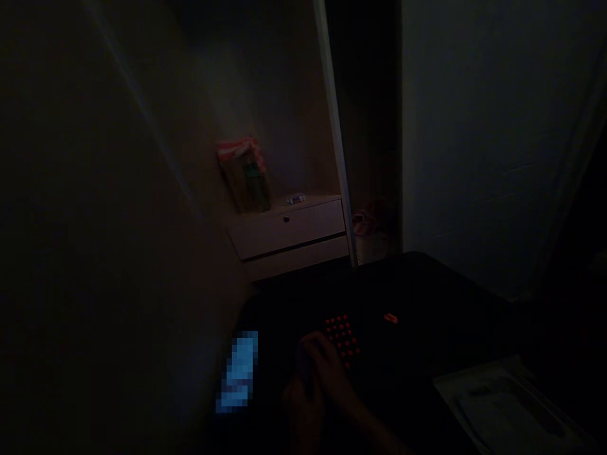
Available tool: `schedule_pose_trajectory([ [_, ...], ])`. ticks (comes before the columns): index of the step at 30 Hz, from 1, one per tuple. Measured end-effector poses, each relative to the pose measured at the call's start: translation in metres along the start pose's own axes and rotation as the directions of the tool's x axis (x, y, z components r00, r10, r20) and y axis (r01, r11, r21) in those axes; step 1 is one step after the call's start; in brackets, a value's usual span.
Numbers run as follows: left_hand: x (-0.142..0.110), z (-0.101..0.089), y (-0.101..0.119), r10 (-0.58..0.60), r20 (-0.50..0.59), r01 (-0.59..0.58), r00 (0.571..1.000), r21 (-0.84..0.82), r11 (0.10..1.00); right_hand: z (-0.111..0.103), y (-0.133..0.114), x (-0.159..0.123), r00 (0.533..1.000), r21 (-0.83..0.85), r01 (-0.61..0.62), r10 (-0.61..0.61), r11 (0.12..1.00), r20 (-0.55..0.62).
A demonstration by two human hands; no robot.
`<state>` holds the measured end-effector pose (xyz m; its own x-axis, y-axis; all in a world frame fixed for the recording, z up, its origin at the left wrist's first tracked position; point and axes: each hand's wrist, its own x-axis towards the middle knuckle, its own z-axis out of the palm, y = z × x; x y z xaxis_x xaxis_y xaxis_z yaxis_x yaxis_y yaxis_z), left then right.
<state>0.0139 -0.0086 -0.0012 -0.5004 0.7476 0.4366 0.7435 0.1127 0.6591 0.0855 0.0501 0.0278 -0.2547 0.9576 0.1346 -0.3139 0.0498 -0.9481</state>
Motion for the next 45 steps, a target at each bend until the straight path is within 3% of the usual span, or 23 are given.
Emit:
schedule_pose_trajectory([
  [25,0.001,-0.001,0.001,-0.014,-0.002,0.014,1.000,-0.050,0.999,0.001,-0.008,-0.001,1.000,-0.028,0.010,-0.009,1.000,0.016],
  [45,0.001,-0.001,0.001,0.017,-0.014,-0.017,1.000,-0.023,1.000,0.001,0.000,0.001,1.000,-0.010,0.009,-0.009,1.000,0.014],
])
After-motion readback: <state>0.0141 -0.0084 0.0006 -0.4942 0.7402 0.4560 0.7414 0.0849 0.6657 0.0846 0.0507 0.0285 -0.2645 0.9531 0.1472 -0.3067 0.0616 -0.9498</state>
